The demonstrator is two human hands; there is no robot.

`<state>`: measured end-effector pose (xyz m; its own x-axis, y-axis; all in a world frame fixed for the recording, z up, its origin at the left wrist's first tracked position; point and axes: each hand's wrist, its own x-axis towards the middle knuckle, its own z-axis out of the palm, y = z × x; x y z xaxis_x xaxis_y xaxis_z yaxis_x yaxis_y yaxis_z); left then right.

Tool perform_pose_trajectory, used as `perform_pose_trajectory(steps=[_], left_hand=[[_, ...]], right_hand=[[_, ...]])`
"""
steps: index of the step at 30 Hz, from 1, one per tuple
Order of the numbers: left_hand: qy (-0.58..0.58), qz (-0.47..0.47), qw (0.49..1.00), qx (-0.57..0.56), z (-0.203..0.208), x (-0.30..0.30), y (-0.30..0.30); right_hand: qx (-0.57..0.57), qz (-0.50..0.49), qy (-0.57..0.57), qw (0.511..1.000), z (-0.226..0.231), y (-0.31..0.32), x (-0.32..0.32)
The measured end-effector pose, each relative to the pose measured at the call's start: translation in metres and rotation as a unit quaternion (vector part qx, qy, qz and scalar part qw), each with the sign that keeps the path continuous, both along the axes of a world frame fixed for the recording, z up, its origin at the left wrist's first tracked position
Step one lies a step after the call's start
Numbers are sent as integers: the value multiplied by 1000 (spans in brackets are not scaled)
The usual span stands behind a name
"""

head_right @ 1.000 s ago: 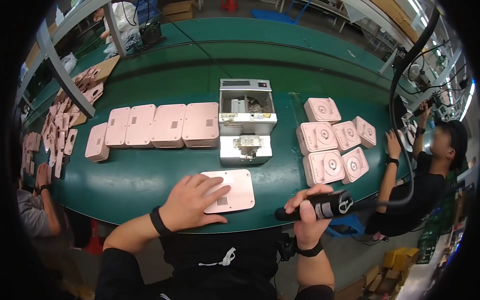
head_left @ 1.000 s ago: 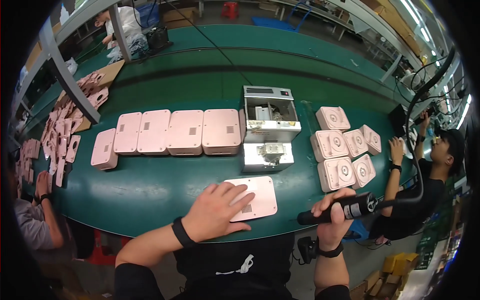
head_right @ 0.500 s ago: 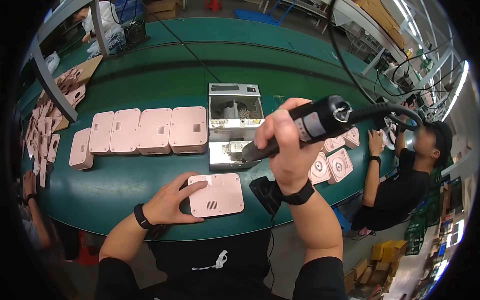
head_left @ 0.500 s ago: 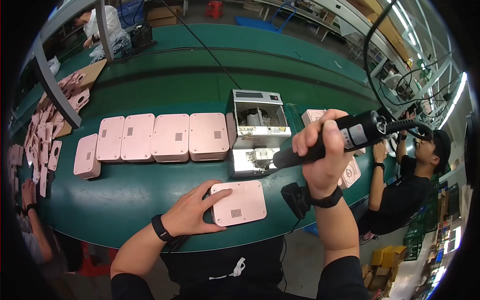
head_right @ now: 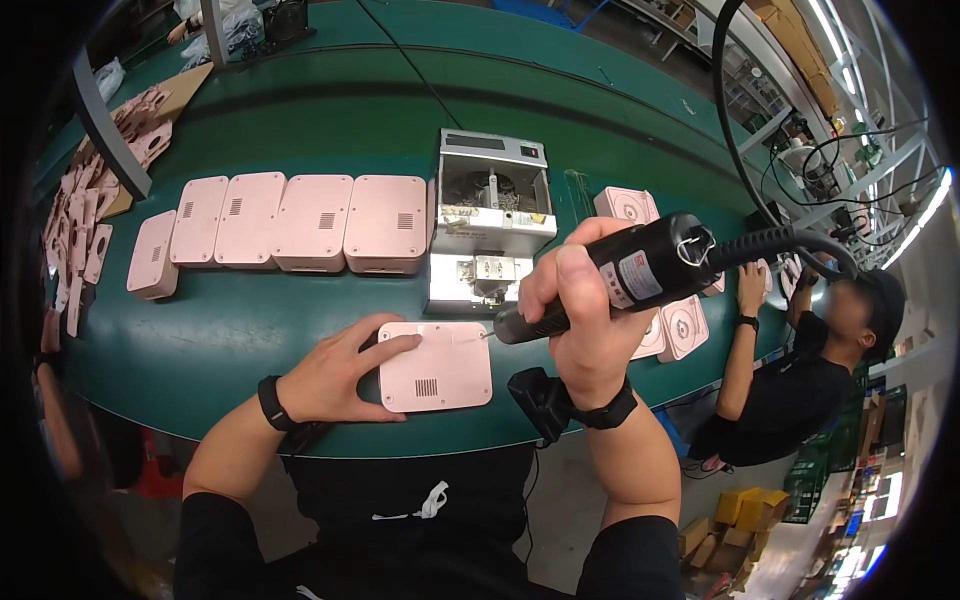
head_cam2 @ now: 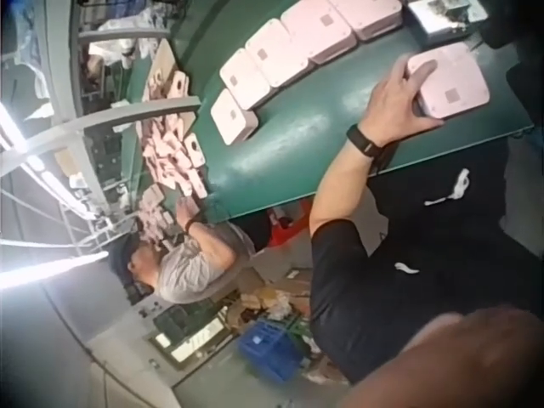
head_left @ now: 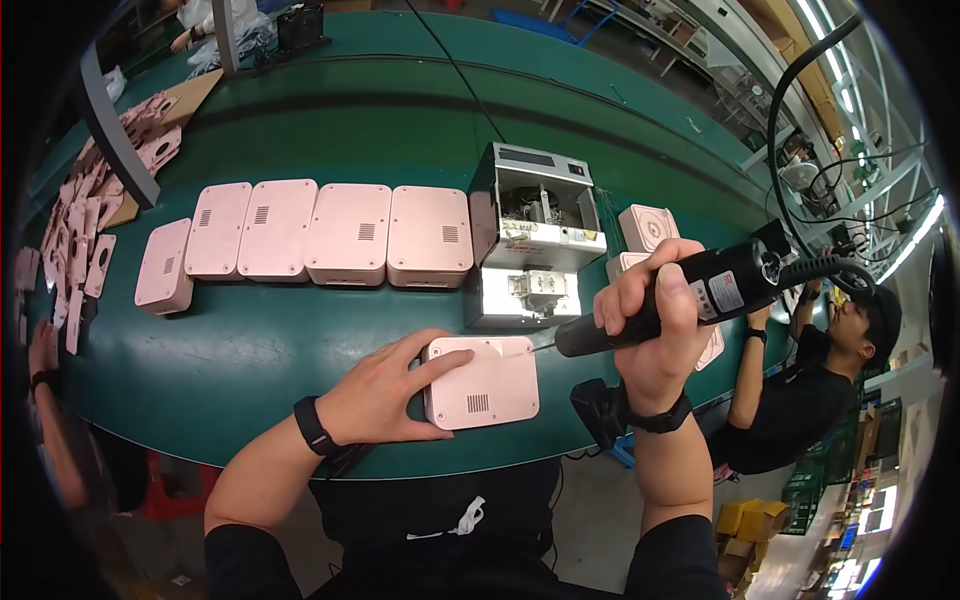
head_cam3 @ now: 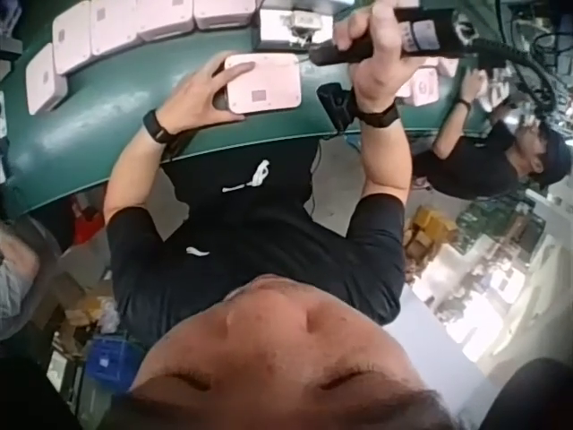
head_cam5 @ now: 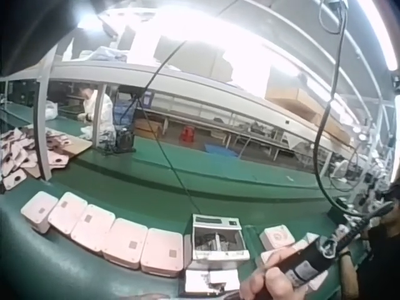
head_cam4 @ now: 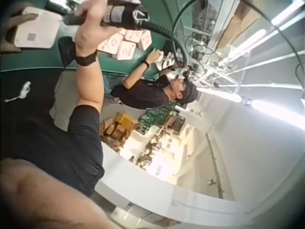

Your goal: The person picks up a pink device, places it on the table, and drives screws into its back using a power screwdriver. After finishing, they set the device aside and repeat the process with another device.

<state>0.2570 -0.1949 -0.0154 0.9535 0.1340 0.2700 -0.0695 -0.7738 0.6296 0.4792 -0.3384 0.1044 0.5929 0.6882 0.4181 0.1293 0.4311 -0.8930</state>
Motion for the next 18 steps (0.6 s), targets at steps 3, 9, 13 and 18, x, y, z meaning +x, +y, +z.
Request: perform_pose_trajectory(steps=[3, 9, 13, 18], left_hand=[[3, 4, 1000, 0, 0, 2, -2], [-12, 6, 1000, 4, -1, 2, -1], [-13, 9, 1000, 1, -1, 2, 0], [-5, 14, 1000, -6, -1, 1, -1]], right_hand=[[-1, -7, -4, 1000, -13, 0, 1], [13, -2, 13, 1000, -23, -2, 7], [9, 4, 16, 1000, -23, 0, 6], [7, 17, 6, 1000, -27, 1, 2]])
